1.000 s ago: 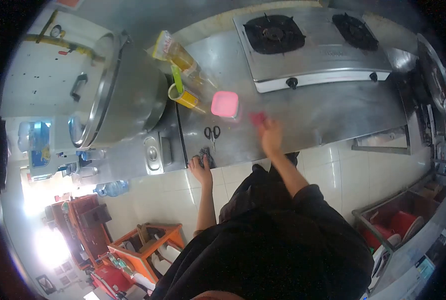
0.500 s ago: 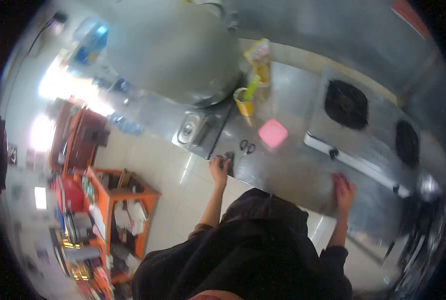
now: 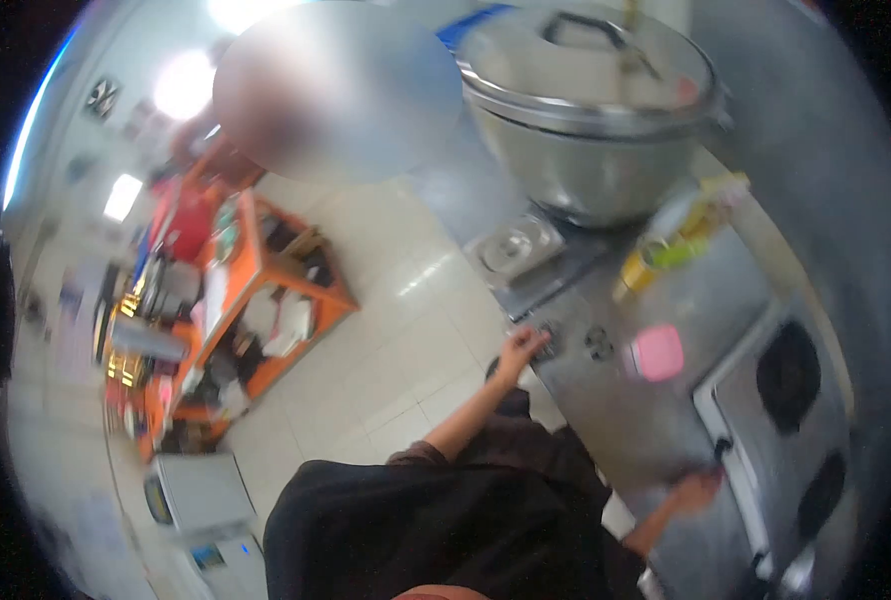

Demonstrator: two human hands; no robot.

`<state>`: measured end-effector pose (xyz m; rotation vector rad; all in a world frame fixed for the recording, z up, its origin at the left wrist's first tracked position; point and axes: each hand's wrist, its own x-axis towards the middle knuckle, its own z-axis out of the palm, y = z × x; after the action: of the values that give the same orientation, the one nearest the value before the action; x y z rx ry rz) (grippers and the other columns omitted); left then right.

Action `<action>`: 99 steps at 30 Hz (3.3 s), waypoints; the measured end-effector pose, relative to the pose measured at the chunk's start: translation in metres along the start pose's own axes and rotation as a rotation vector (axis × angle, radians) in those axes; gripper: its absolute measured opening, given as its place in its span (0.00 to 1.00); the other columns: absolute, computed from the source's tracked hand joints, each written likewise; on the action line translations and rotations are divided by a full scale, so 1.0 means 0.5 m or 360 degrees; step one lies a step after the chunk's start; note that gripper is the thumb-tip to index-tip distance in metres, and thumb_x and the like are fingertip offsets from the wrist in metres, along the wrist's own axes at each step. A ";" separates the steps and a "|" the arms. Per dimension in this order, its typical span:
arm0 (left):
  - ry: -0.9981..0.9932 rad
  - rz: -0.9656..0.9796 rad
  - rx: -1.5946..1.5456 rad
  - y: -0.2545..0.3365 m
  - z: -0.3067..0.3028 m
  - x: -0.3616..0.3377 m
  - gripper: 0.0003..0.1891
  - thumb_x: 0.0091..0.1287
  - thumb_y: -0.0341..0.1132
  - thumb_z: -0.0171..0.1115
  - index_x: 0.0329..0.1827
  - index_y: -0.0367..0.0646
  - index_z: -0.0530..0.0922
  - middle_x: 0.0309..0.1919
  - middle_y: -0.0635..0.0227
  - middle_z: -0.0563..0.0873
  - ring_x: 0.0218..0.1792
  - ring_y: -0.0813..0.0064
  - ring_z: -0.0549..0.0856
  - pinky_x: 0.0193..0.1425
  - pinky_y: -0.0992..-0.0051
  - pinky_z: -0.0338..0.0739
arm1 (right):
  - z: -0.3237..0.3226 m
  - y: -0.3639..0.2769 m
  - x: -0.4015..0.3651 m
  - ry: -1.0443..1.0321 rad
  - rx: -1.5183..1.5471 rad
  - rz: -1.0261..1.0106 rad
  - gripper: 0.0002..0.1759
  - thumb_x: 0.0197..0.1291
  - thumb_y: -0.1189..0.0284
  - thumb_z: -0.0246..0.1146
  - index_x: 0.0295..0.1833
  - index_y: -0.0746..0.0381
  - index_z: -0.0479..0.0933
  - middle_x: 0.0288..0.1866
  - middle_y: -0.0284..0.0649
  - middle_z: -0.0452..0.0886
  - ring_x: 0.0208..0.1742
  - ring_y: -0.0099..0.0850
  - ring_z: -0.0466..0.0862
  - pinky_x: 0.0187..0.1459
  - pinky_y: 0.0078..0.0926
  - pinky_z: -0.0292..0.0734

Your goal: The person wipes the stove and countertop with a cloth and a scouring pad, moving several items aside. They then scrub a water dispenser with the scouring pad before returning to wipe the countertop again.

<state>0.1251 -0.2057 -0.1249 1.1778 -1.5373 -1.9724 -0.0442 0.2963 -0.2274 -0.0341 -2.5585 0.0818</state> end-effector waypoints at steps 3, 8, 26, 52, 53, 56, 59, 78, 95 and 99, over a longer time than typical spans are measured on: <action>-0.0349 -0.0135 -0.0228 0.039 -0.042 0.040 0.08 0.66 0.38 0.65 0.31 0.45 0.82 0.30 0.77 0.84 0.33 0.87 0.77 0.38 0.83 0.70 | -0.100 -0.293 -0.028 -0.0104 0.0338 -0.0163 0.19 0.67 0.66 0.50 0.59 0.60 0.75 0.52 0.43 0.82 0.50 0.41 0.81 0.52 0.41 0.72; -0.1032 -0.0228 -0.0077 0.154 -0.173 0.085 0.05 0.66 0.31 0.64 0.39 0.40 0.80 0.35 0.74 0.84 0.37 0.85 0.79 0.43 0.80 0.72 | -0.267 -0.637 -0.138 -0.0640 0.0442 0.0230 0.23 0.61 0.56 0.59 0.61 0.49 0.75 0.56 0.42 0.75 0.58 0.48 0.73 0.58 0.52 0.68; -0.0710 0.0202 -0.0730 0.402 -0.579 0.248 0.13 0.70 0.31 0.58 0.55 0.36 0.76 0.50 0.63 0.83 0.52 0.72 0.81 0.58 0.71 0.74 | -0.186 -0.700 0.125 -0.0875 0.0598 -0.0236 0.65 0.28 0.67 0.79 0.75 0.53 0.48 0.70 0.46 0.60 0.72 0.49 0.59 0.66 0.56 0.60; 0.0087 0.0292 -0.0753 0.337 -0.793 0.206 0.15 0.73 0.40 0.55 0.55 0.39 0.74 0.48 0.63 0.82 0.48 0.69 0.81 0.51 0.67 0.77 | -0.415 -1.324 0.095 -0.0253 0.1834 0.0366 0.20 0.51 0.75 0.64 0.51 0.63 0.69 0.51 0.51 0.68 0.54 0.43 0.71 0.54 0.34 0.67; 0.0103 0.0292 -0.0759 0.340 -0.786 0.209 0.15 0.73 0.40 0.55 0.55 0.39 0.74 0.48 0.63 0.82 0.48 0.69 0.81 0.51 0.67 0.77 | -0.379 -1.274 0.121 0.0230 0.1591 0.0589 0.22 0.51 0.77 0.63 0.52 0.65 0.65 0.47 0.47 0.67 0.51 0.42 0.70 0.54 0.36 0.66; 0.0095 0.0288 -0.0700 0.358 -0.762 0.226 0.16 0.73 0.40 0.55 0.55 0.39 0.74 0.48 0.62 0.82 0.49 0.68 0.80 0.51 0.66 0.77 | -0.200 -1.090 0.174 0.0390 0.1173 0.0821 0.44 0.43 0.73 0.72 0.64 0.68 0.55 0.57 0.52 0.67 0.61 0.46 0.67 0.61 0.41 0.61; -0.0065 0.0268 -0.0813 0.387 -0.698 0.254 0.19 0.72 0.43 0.56 0.58 0.39 0.72 0.50 0.61 0.80 0.49 0.67 0.80 0.51 0.66 0.77 | -0.113 -1.031 0.214 0.0275 0.1332 0.0678 0.55 0.40 0.70 0.77 0.70 0.65 0.49 0.63 0.53 0.67 0.65 0.47 0.68 0.65 0.40 0.62; -0.0099 0.0220 -0.0894 0.376 -0.607 0.224 0.23 0.72 0.47 0.54 0.64 0.45 0.69 0.54 0.60 0.79 0.53 0.64 0.79 0.53 0.62 0.76 | -0.509 -1.206 0.172 -0.1283 0.2342 -0.0792 0.42 0.40 0.69 0.78 0.63 0.61 0.67 0.53 0.39 0.79 0.55 0.29 0.79 0.59 0.27 0.72; 0.0232 0.0342 -0.0970 0.276 -0.868 0.113 0.24 0.69 0.49 0.57 0.63 0.45 0.71 0.53 0.65 0.80 0.52 0.68 0.79 0.53 0.65 0.76 | -0.179 -1.758 0.031 -0.0770 0.1905 -0.0311 0.50 0.35 0.67 0.80 0.64 0.66 0.60 0.57 0.53 0.74 0.57 0.50 0.77 0.58 0.40 0.73; 0.0151 0.0322 -0.0977 0.294 -0.842 0.156 0.24 0.69 0.48 0.58 0.63 0.44 0.71 0.51 0.65 0.80 0.49 0.68 0.80 0.51 0.66 0.77 | -0.526 -1.565 0.167 -0.2383 0.2390 -0.1046 0.51 0.57 0.44 0.62 0.76 0.60 0.48 0.67 0.51 0.67 0.69 0.43 0.68 0.65 0.45 0.65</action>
<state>0.3847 -0.5669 -0.0413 0.8054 -0.8579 -2.0003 0.0250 -0.4673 0.0892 1.9772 -2.6199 2.3583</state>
